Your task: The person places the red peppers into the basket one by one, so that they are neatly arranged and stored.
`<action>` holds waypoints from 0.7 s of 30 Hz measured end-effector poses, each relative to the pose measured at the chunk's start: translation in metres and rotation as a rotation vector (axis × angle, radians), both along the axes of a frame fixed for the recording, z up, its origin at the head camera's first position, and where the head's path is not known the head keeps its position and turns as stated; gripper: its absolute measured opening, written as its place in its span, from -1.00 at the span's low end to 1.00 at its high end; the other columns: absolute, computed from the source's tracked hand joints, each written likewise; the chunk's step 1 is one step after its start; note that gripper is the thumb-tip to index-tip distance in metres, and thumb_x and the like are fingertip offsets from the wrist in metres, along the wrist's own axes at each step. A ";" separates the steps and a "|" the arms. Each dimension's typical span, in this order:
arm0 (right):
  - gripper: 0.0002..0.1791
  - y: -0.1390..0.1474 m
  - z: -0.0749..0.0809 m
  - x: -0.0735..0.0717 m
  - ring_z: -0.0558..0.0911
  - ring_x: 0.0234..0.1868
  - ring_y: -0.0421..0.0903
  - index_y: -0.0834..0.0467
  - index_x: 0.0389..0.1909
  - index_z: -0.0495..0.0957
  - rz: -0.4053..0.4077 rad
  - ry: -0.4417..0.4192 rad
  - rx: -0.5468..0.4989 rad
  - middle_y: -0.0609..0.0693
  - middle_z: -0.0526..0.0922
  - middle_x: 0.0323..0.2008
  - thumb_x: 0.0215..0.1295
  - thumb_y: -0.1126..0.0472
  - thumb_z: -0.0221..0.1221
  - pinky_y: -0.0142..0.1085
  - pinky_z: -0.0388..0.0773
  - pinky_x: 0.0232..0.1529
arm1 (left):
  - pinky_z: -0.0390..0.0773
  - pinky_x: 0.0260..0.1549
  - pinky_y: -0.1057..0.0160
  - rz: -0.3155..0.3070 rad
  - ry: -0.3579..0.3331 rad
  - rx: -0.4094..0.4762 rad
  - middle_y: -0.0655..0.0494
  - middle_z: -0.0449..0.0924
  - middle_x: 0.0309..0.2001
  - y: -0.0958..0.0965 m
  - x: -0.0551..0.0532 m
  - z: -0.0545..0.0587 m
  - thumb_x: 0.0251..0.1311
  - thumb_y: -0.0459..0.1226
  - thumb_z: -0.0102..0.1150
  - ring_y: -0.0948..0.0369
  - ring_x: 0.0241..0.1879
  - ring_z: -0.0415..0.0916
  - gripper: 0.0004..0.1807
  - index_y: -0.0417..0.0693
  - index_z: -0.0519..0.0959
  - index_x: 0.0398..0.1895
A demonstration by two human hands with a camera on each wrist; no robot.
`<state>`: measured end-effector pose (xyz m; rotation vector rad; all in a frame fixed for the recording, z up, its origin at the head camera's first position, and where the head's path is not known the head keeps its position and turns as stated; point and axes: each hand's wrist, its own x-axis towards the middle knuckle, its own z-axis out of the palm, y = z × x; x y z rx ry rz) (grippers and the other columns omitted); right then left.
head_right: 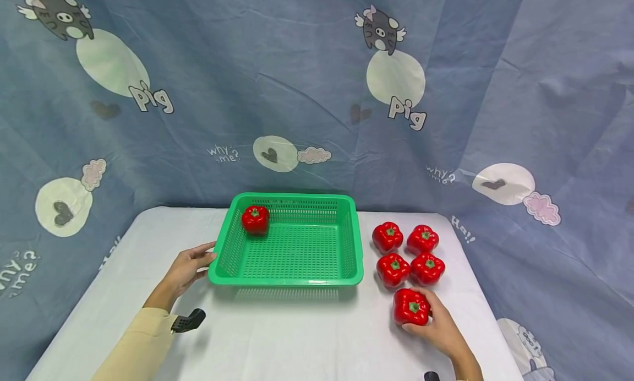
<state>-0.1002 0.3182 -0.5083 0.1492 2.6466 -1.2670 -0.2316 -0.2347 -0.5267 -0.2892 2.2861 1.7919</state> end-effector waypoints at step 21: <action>-0.08 -0.017 0.048 -0.034 0.28 0.17 0.21 0.08 0.23 0.22 0.125 0.271 0.006 0.16 0.31 0.16 -0.22 0.04 0.44 0.03 0.54 -0.14 | 0.50 -0.08 0.20 0.007 -0.065 -0.042 -0.04 0.38 -0.02 0.013 0.012 0.037 0.21 -0.17 0.06 0.23 -0.16 0.46 -0.43 -0.03 0.25 0.30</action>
